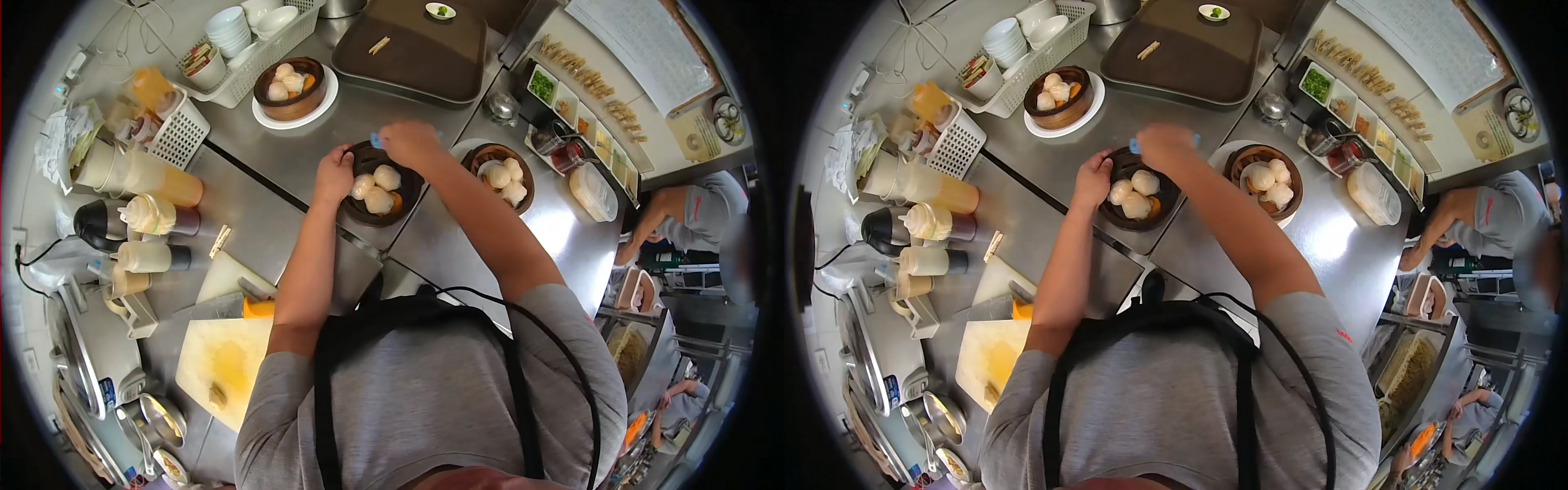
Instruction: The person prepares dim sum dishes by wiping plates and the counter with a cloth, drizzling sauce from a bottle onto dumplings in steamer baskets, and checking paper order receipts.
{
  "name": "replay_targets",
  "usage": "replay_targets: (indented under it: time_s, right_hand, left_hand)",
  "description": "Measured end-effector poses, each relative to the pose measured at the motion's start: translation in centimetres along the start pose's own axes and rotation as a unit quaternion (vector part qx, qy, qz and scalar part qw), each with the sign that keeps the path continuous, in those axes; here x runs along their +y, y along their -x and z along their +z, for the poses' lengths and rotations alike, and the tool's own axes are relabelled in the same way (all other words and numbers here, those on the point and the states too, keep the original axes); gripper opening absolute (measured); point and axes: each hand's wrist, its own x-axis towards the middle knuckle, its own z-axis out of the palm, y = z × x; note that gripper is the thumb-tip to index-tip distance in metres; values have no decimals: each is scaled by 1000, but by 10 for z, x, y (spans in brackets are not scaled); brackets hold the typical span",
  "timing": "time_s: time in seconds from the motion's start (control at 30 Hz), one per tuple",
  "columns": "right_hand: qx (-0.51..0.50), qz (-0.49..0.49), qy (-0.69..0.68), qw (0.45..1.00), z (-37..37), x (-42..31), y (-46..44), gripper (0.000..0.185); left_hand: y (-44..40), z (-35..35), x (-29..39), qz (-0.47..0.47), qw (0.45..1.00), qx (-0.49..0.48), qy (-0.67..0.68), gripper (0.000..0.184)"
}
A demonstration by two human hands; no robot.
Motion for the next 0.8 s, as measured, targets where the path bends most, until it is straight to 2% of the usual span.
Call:
replay_targets:
  time_s: [0.03,0.13,0.23,0.33,0.37,0.47,0.5,0.6,0.63,0.7,0.73,0.8]
  right_hand:
    - [-9,30,11,999,-3,3,11,18]
    - [68,95,-60,991,7,8,55,18]
    - [109,148,-45,982,22,-6,93,21]
    - [73,127,-99,984,35,-17,121,22]
    - [81,125,-79,986,35,-17,122,21]
    - [124,101,-32,987,34,-12,118,17]
    - [156,85,-25,984,34,-2,108,16]
    - [228,30,-42,972,43,14,66,16]
    - [247,9,-54,968,45,14,55,17]
    - [167,20,-188,968,44,15,42,17]
    - [126,26,-254,959,43,15,35,17]
    - [128,87,-328,932,35,28,16,20]
  left_hand:
    - [0,1,3,-4,1000,17,6,27]
    - [7,4,17,-29,998,61,19,27]
    - [8,6,13,-30,996,85,10,31]
    - [16,13,0,-79,977,177,93,36]
    - [18,8,-12,-117,970,148,154,41]
    - [34,-15,-4,-128,986,66,81,44]
    - [32,-29,10,-168,983,7,67,46]
    - [-1,-39,12,-30,991,-13,-127,42]
    - [-14,-41,7,-10,988,-41,-146,39]
    - [-35,-44,2,32,978,-95,-184,35]
    - [-37,-49,2,41,976,-87,-198,33]
    - [-34,-60,5,54,970,-71,-225,30]
